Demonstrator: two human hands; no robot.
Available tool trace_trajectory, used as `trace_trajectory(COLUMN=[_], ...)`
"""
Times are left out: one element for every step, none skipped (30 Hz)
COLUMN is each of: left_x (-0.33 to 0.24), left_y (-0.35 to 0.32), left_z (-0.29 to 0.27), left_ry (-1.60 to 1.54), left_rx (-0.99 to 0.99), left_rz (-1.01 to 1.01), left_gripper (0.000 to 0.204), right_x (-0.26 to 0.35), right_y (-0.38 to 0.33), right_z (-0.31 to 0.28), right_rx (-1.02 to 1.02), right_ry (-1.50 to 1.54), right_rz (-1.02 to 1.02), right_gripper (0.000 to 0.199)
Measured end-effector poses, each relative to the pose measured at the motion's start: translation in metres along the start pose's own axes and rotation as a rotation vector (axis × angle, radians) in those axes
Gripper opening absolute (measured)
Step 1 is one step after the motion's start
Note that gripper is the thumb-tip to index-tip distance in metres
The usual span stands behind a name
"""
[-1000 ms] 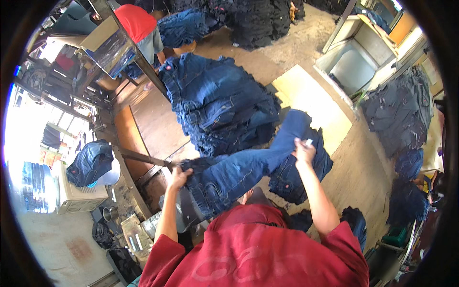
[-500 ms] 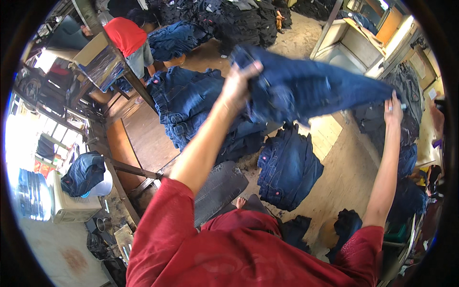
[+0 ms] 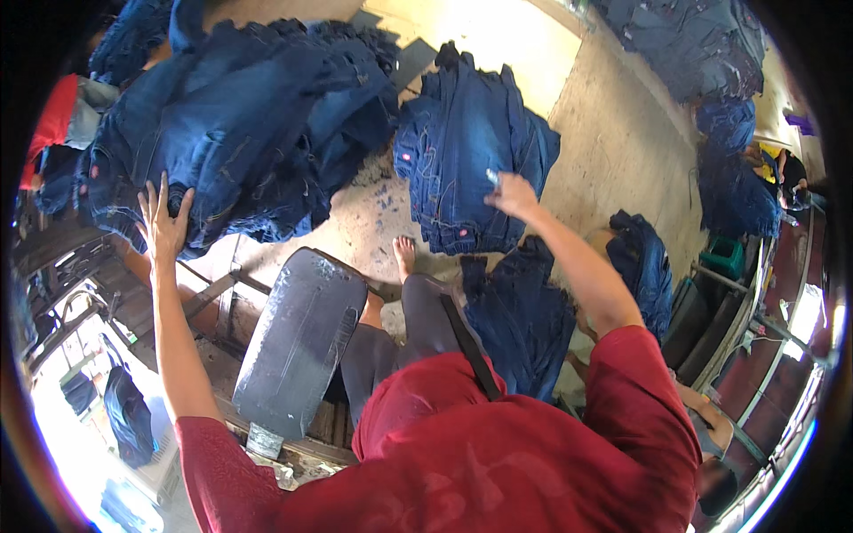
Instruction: The person scrapes the surface of multiple pairs of jeans with a small handheld tool, moving from one pair to the next. They repeatedly scrape seams and leg areas, then place each pair aside and pick up another from a nearby pile.
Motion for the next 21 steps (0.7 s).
trace_trajectory(left_x=[0.005, 0.012, 0.02, 0.031, 0.041, 0.051, 0.061, 0.062, 0.064, 0.058, 0.047, 0.035, 0.013, -0.009, -0.04, -0.072, -0.11, -0.145, -0.184, -0.225, -0.266], left_y=[0.006, 0.011, 0.016, 0.017, 0.019, 0.02, 0.022, 0.023, 0.023, 0.024, 0.022, 0.02, 0.013, 0.005, -0.012, -0.036, -0.059, -0.093, -0.12, -0.15, -0.178], left_z=[0.026, 0.042, 0.052, 0.061, 0.067, 0.069, 0.073, 0.068, 0.064, 0.054, 0.046, 0.032, 0.007, -0.016, -0.044, -0.066, -0.083, -0.081, -0.08, -0.074, -0.061], left_ry=[0.102, 0.101, 0.085, 0.095, 0.091, 0.075, 0.064, 0.085, 0.059, 0.048, 0.053, 0.167, 0.185, 0.284, 0.142, 0.008, -0.326, -0.624, -0.782, -0.987, -1.067], left_rx=[0.025, -0.023, -0.11, -0.143, -0.191, -0.187, -0.117, -0.147, -0.113, -0.109, -0.048, 0.02, -0.138, -0.206, -0.429, -0.613, -0.726, -0.583, -0.374, -0.061, 0.229], left_rz=[-0.019, 0.014, 0.075, 0.094, 0.134, 0.148, 0.093, 0.144, 0.104, 0.122, 0.088, 0.037, 0.095, 0.036, 0.118, 0.128, 0.299, 0.179, 0.17, 0.212, 0.148], left_gripper=[0.086, 0.084, 0.083, 0.082, 0.081, 0.08, 0.08, 0.079, 0.079, 0.079, 0.079, 0.083, 0.085, 0.088, 0.084, 0.079, 0.064, 0.051, 0.041, 0.038, 0.041], right_x=[0.0, -0.003, -0.002, 0.001, -0.001, -0.001, -0.002, -0.004, -0.006, -0.011, -0.018, -0.026, -0.035, -0.046, -0.055, -0.059, -0.062, -0.062, -0.061, -0.053, -0.044], right_y=[-0.015, -0.028, -0.041, -0.053, -0.059, -0.055, -0.05, -0.048, -0.044, -0.044, -0.051, -0.058, -0.066, -0.072, -0.076, -0.08, -0.084, -0.086, -0.086, -0.084, -0.085], right_z=[0.041, 0.077, 0.105, 0.131, 0.154, 0.171, 0.186, 0.197, 0.203, 0.207, 0.207, 0.205, 0.199, 0.188, 0.175, 0.16, 0.143, 0.122, 0.099, 0.067, 0.037], right_rx=[0.035, 0.093, -0.005, -0.089, -0.059, -0.118, -0.176, -0.216, -0.277, -0.31, -0.349, -0.336, -0.357, -0.389, -0.408, -0.453, -0.481, -0.511, -0.542, -0.677, -0.719], right_ry=[0.031, 0.045, -0.034, -0.117, -0.116, -0.171, -0.238, -0.302, -0.385, -0.366, -0.251, -0.141, -0.03, 0.076, 0.186, 0.253, 0.327, 0.401, 0.449, 0.472, 0.498], right_rz=[0.03, 0.094, 0.05, 0.024, 0.057, 0.064, 0.073, 0.091, 0.062, 0.007, -0.082, -0.149, -0.165, -0.182, -0.164, -0.146, -0.092, -0.046, 0.051, 0.035, 0.05], right_gripper=[0.059, 0.065, 0.065, 0.066, 0.056, 0.054, 0.052, 0.05, 0.045, 0.047, 0.048, 0.05, 0.05, 0.051, 0.051, 0.05, 0.049, 0.048, 0.043, 0.038, 0.038])
Point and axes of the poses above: each hand's wrist, its own y-axis towards the middle knuckle, its own z-axis out of the palm, x = y × z, the point moved 4 cm from there along y, towards the middle knuckle, and after that the axes turned 7 degrees about -y, right-handed, at the moved point
